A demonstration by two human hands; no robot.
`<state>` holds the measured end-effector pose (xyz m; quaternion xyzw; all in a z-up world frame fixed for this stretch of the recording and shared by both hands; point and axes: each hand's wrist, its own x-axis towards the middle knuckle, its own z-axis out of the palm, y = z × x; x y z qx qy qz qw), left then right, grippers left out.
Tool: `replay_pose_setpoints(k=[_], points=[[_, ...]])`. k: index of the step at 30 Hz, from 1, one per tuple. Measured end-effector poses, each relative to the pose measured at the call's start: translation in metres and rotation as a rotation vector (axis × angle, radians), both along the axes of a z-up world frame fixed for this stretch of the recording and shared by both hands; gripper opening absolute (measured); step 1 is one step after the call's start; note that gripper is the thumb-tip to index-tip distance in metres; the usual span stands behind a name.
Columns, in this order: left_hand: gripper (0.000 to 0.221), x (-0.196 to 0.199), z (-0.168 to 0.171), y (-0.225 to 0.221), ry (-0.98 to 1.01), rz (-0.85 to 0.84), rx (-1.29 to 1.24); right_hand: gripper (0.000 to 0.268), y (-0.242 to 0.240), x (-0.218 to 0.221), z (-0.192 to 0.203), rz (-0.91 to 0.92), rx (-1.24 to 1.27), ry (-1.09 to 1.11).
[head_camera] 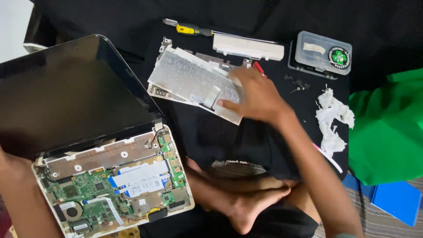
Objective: Disassembling a laptop, removing the keyboard, and applying thermal paste to the internal components.
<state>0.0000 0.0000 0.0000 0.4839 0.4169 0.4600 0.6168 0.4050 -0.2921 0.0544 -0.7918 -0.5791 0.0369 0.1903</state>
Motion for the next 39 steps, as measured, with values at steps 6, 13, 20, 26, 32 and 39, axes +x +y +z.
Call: replay_pose_setpoints(k=[6,13,20,26,32,39], points=[[0.054,-0.012,-0.023,-0.009,0.108,-0.178,0.414,0.132,0.06,0.038,0.009,0.078,-0.439,0.072],[0.068,-0.012,-0.029,-0.008,-0.023,-0.071,0.011,0.132,0.084,0.039,0.021,0.05,-0.562,-0.014],[0.062,-0.009,-0.023,-0.013,0.016,0.044,-0.108,0.086,0.087,0.044,0.032,0.007,-0.565,-0.011],[0.049,-0.016,-0.038,-0.01,0.21,-0.074,0.282,0.063,0.076,0.039,0.066,0.09,-0.209,0.424],[0.053,0.001,-0.021,-0.022,0.433,-0.053,0.51,0.037,0.068,0.098,0.133,0.231,-0.097,0.08],[0.06,0.046,-0.038,-0.003,0.337,0.041,0.069,0.06,0.098,0.175,0.129,-0.156,-0.396,-0.172]])
